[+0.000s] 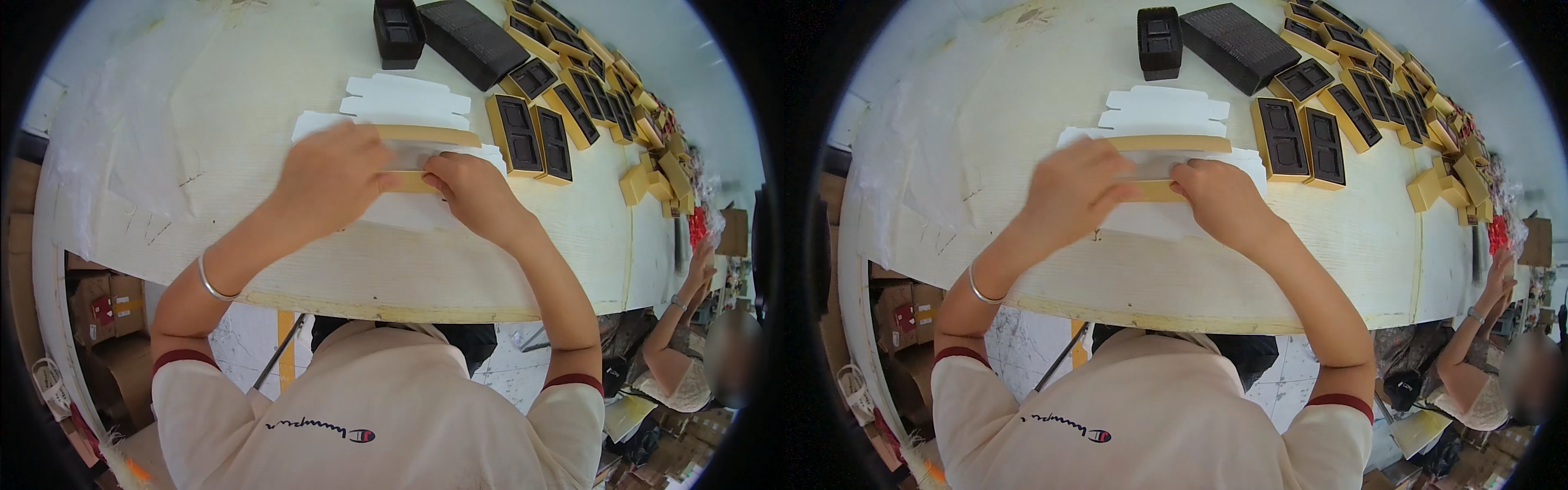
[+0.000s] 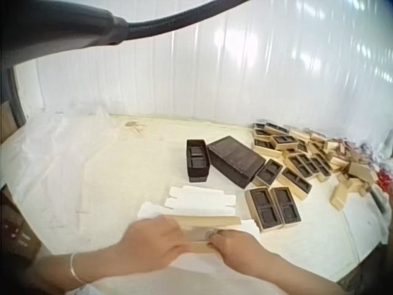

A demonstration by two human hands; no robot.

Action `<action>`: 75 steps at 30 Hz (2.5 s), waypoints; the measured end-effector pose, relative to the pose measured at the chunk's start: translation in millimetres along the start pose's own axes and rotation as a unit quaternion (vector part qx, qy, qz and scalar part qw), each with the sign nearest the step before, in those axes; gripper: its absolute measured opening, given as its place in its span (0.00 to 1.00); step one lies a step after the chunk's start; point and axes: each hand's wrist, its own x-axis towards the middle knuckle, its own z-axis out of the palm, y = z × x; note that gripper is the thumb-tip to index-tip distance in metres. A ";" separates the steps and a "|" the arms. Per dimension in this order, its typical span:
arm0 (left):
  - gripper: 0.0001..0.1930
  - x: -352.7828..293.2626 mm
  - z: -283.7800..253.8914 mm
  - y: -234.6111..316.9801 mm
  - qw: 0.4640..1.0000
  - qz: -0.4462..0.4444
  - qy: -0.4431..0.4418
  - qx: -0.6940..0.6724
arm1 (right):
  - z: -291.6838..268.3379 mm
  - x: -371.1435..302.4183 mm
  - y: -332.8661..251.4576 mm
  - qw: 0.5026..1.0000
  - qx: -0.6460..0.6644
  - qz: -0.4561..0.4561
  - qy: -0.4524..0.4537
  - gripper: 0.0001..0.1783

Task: The person folds flat cardboard pieces into small rectangular boxes and inserts black foam inserts into them. The person places each completed box on the table and repeats the process with new pieces.

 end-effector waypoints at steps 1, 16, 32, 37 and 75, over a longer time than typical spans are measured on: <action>0.09 4.9 -1.7 -5.3 1.000 -0.015 0.024 -0.003 | 0.6 -1.5 1.0 1.000 -0.008 -0.010 0.006 0.04; 0.15 20.1 -43.7 5.8 0.977 -0.086 0.033 -0.195 | -30.1 -17.4 -45.7 0.924 -0.274 -0.186 0.190 0.12; 0.18 -23.0 -4.0 -12.2 0.914 -0.096 -0.212 -0.333 | 19.2 -16.1 -5.0 0.976 0.154 -0.134 0.075 0.10; 0.19 -15.4 21.1 4.7 0.959 -0.104 -0.145 -0.220 | 24.3 -7.0 -15.7 0.977 0.191 -0.083 0.044 0.13; 0.12 -28.1 18.1 8.7 0.929 -0.169 -0.078 -0.319 | 34.4 -18.5 -29.1 0.958 -0.101 -0.175 0.203 0.11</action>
